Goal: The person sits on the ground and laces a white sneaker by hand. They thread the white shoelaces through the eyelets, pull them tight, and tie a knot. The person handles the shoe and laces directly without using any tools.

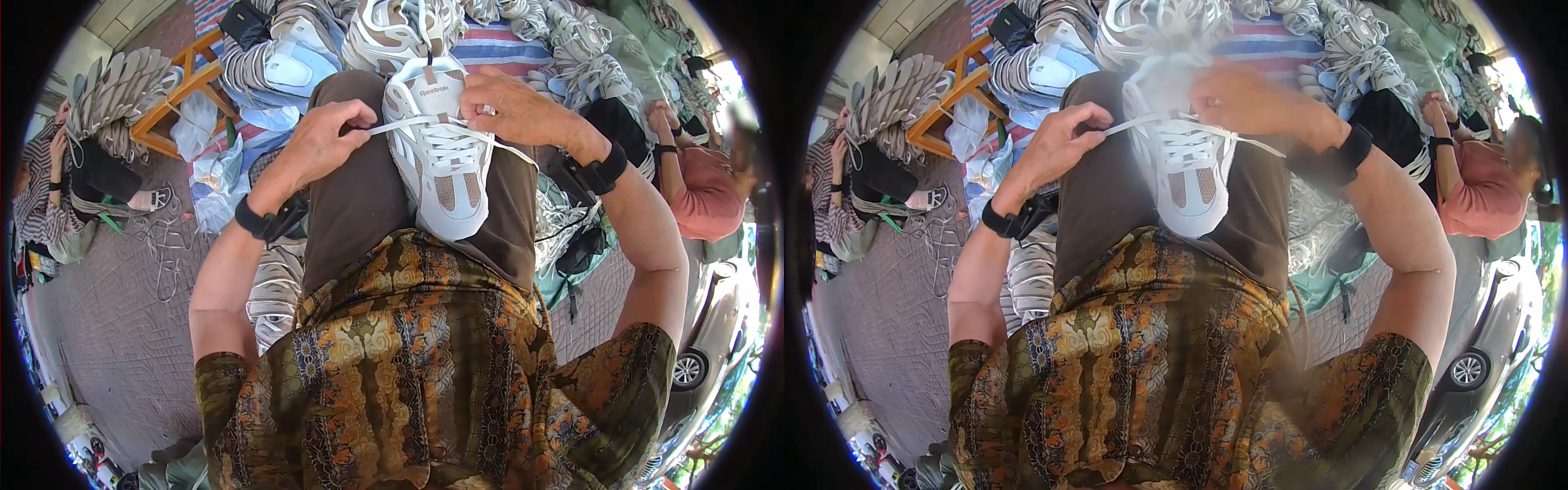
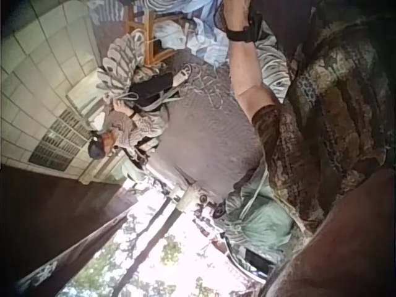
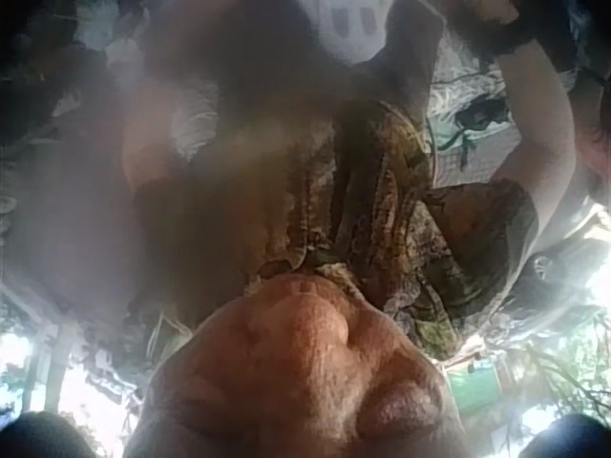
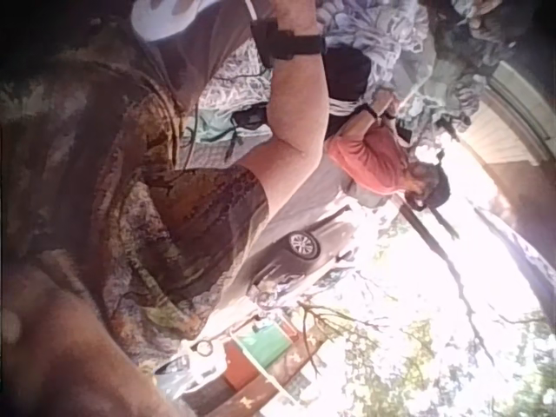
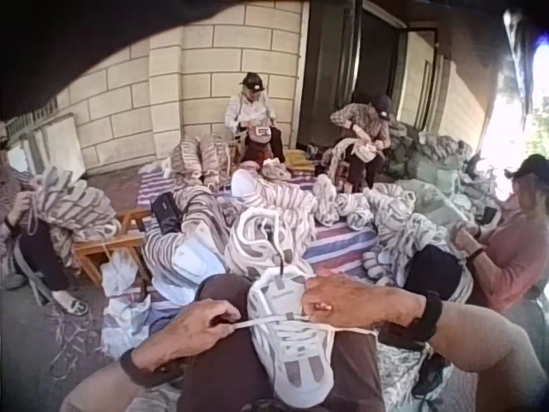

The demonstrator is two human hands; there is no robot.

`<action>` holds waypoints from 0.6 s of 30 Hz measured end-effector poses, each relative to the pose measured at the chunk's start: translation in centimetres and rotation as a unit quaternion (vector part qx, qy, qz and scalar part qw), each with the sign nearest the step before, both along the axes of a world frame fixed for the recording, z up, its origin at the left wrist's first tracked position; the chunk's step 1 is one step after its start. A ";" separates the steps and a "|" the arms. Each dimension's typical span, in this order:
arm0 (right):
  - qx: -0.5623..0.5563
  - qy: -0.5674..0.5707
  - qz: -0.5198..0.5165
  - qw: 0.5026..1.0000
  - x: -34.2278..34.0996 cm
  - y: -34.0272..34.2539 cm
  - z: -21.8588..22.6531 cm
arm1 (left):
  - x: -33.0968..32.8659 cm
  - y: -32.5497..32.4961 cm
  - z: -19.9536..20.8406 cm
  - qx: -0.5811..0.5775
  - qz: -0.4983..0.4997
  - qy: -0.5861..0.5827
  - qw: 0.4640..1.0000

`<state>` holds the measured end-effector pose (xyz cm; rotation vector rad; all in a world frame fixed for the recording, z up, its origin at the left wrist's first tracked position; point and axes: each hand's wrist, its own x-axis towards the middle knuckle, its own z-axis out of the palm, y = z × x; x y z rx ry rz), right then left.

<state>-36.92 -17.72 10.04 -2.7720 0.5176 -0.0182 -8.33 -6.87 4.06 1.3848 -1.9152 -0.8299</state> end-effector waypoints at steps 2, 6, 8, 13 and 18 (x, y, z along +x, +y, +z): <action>-0.013 -0.025 -0.004 1.000 -0.1 0.0 -0.3 | 0.1 -1.0 0.0 0.045 -0.033 0.004 0.998; -0.032 -0.056 -0.021 0.998 -0.2 0.6 -0.8 | 0.4 -2.4 1.1 0.197 -0.131 -0.012 0.971; -0.064 -0.067 -0.042 0.995 0.1 0.9 -1.1 | 0.6 -2.2 1.4 0.220 -0.126 -0.039 0.967; -0.136 -0.129 -0.115 0.976 0.8 2.1 -2.5 | -0.3 0.7 2.1 -0.415 0.023 -0.287 0.863; -0.146 -0.171 -0.097 0.970 0.5 2.5 -2.5 | -0.1 3.8 -0.5 -0.482 0.046 -0.351 0.801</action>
